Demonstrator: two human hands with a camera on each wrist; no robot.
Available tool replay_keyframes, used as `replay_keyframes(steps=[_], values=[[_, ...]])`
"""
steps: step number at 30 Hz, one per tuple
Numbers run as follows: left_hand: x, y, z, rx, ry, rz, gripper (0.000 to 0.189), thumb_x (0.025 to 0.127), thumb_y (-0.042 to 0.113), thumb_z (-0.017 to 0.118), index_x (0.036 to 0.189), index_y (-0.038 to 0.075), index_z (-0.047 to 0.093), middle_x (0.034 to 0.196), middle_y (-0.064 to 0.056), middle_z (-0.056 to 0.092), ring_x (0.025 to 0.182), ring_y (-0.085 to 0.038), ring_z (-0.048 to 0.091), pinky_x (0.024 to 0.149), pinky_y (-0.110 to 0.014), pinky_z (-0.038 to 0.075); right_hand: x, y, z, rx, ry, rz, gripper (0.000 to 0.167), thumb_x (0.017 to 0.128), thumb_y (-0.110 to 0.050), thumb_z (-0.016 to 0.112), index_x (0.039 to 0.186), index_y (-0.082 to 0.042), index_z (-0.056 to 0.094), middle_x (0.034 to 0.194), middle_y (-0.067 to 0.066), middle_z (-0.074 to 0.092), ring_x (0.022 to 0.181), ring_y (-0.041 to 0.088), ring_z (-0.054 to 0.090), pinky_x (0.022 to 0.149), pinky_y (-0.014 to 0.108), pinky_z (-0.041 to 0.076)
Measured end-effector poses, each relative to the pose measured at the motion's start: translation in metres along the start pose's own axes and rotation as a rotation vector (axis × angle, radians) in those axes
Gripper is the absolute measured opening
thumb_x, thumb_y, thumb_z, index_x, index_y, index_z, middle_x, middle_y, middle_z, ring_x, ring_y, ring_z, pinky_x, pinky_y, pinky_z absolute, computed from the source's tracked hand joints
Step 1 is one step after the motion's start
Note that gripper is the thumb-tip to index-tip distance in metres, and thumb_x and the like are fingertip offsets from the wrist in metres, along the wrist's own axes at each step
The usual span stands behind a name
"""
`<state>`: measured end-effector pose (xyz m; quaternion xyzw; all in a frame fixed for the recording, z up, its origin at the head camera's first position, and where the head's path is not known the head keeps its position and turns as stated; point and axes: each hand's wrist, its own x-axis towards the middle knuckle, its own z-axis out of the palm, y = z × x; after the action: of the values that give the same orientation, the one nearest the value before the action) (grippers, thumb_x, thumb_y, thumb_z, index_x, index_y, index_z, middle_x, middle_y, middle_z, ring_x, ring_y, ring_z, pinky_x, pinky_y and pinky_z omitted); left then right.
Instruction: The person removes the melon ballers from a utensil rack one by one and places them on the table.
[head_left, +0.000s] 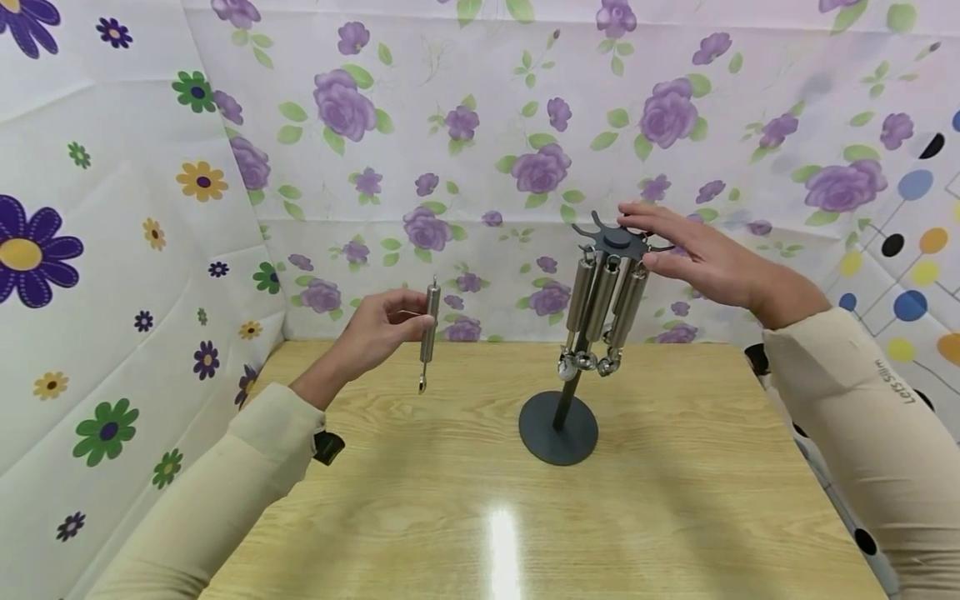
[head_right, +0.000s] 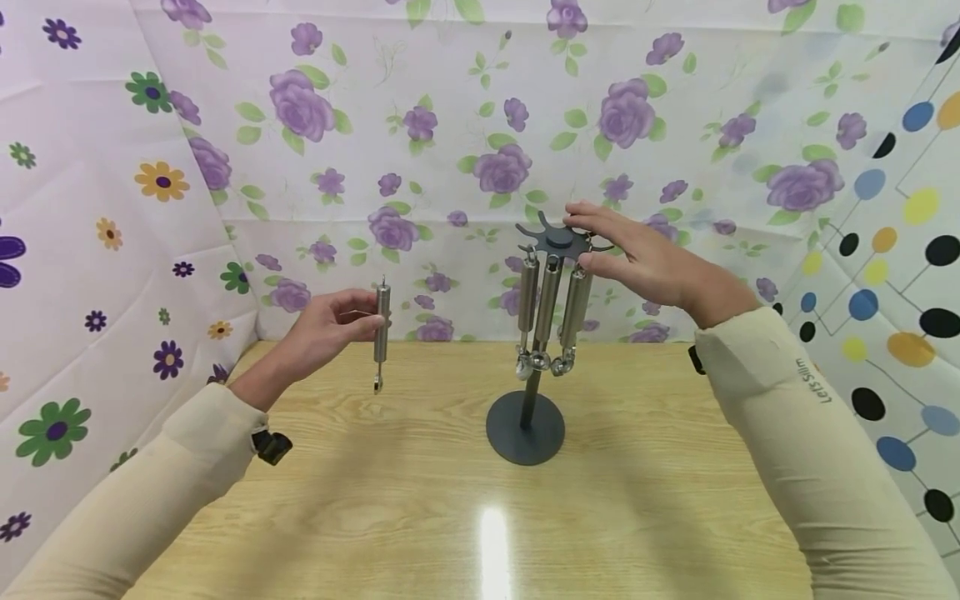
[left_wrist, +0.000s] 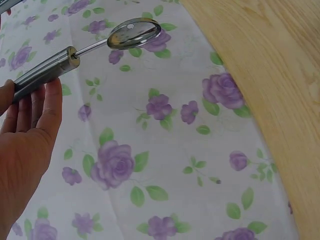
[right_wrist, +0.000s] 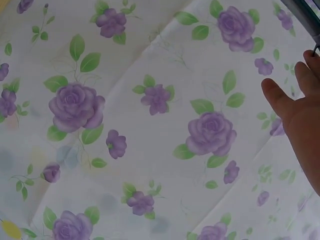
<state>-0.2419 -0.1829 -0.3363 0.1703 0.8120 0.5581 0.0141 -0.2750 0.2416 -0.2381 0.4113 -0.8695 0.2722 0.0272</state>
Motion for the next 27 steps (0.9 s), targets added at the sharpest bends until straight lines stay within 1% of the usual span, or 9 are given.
replay_keyframes(steps=[5, 8, 13, 16, 18, 21, 24, 27], values=[[-0.006, -0.012, -0.003, -0.006, 0.019, -0.023, 0.029, 0.099, 0.007, 0.063, 0.124, -0.007, 0.06, 0.115, -0.02, 0.064, 0.101, -0.022, 0.067, 0.085, -0.031, 0.059, 0.0, 0.0, -0.003, -0.023, -0.009, 0.037, 0.059, 0.103, -0.03, 0.049, 0.157, -0.011, 0.034, 0.166, 0.005, 0.016, 0.152, 0.031, 0.009, 0.115, 0.069, 0.011], [-0.007, -0.017, -0.004, -0.02, 0.033, -0.039, 0.028, 0.099, 0.007, 0.064, 0.123, -0.007, 0.06, 0.114, -0.02, 0.064, 0.097, -0.019, 0.068, 0.083, -0.031, 0.059, -0.001, 0.0, -0.003, -0.033, -0.009, 0.054, 0.059, 0.103, -0.031, 0.049, 0.157, -0.012, 0.034, 0.166, 0.005, 0.016, 0.152, 0.031, 0.008, 0.114, 0.07, 0.011], [-0.009, -0.024, 0.0, -0.044, 0.064, -0.058, 0.028, 0.097, 0.007, 0.066, 0.121, -0.007, 0.061, 0.109, -0.02, 0.064, 0.091, -0.015, 0.068, 0.08, -0.031, 0.06, -0.004, 0.001, -0.005, -0.02, -0.005, 0.071, 0.058, 0.103, -0.026, 0.051, 0.158, -0.017, 0.034, 0.165, 0.002, 0.018, 0.152, 0.027, 0.009, 0.115, 0.069, 0.012], [-0.01, -0.03, 0.004, -0.053, 0.083, -0.08, 0.027, 0.097, 0.008, 0.068, 0.119, -0.007, 0.062, 0.107, -0.019, 0.065, 0.087, -0.014, 0.068, 0.079, -0.032, 0.06, -0.004, 0.002, -0.005, -0.012, 0.0, 0.071, 0.057, 0.103, -0.024, 0.052, 0.157, -0.018, 0.034, 0.165, 0.001, 0.019, 0.152, 0.026, 0.01, 0.115, 0.069, 0.012], [-0.011, -0.035, 0.008, -0.059, 0.097, -0.097, 0.026, 0.096, 0.008, 0.069, 0.117, -0.007, 0.062, 0.105, -0.019, 0.066, 0.085, -0.014, 0.068, 0.079, -0.036, 0.061, -0.004, 0.003, -0.004, 0.0, 0.008, 0.062, 0.057, 0.103, -0.023, 0.052, 0.157, -0.017, 0.035, 0.165, 0.0, 0.02, 0.152, 0.025, 0.011, 0.115, 0.068, 0.012], [-0.013, -0.044, 0.015, -0.074, 0.113, -0.123, 0.027, 0.096, 0.01, 0.069, 0.116, -0.007, 0.062, 0.103, -0.017, 0.065, 0.083, -0.014, 0.067, 0.077, -0.035, 0.061, -0.003, 0.005, -0.002, 0.027, 0.023, 0.049, 0.057, 0.102, -0.021, 0.053, 0.156, -0.016, 0.037, 0.164, -0.001, 0.021, 0.152, 0.022, 0.012, 0.115, 0.068, 0.014], [-0.015, -0.054, 0.025, -0.08, 0.132, -0.158, 0.028, 0.096, 0.01, 0.07, 0.117, -0.007, 0.062, 0.102, -0.015, 0.065, 0.083, -0.014, 0.066, 0.074, -0.032, 0.061, -0.001, 0.006, 0.0, 0.048, 0.038, 0.046, 0.056, 0.102, -0.021, 0.053, 0.156, -0.016, 0.038, 0.164, -0.003, 0.023, 0.152, 0.02, 0.013, 0.115, 0.068, 0.015], [-0.014, -0.063, 0.036, -0.088, 0.148, -0.183, 0.028, 0.095, 0.009, 0.071, 0.117, -0.006, 0.063, 0.101, -0.014, 0.066, 0.081, -0.015, 0.066, 0.074, -0.035, 0.061, -0.001, 0.008, 0.001, 0.048, 0.043, 0.048, 0.057, 0.101, -0.021, 0.054, 0.155, -0.016, 0.038, 0.164, -0.002, 0.023, 0.152, 0.019, 0.013, 0.115, 0.067, 0.015]])
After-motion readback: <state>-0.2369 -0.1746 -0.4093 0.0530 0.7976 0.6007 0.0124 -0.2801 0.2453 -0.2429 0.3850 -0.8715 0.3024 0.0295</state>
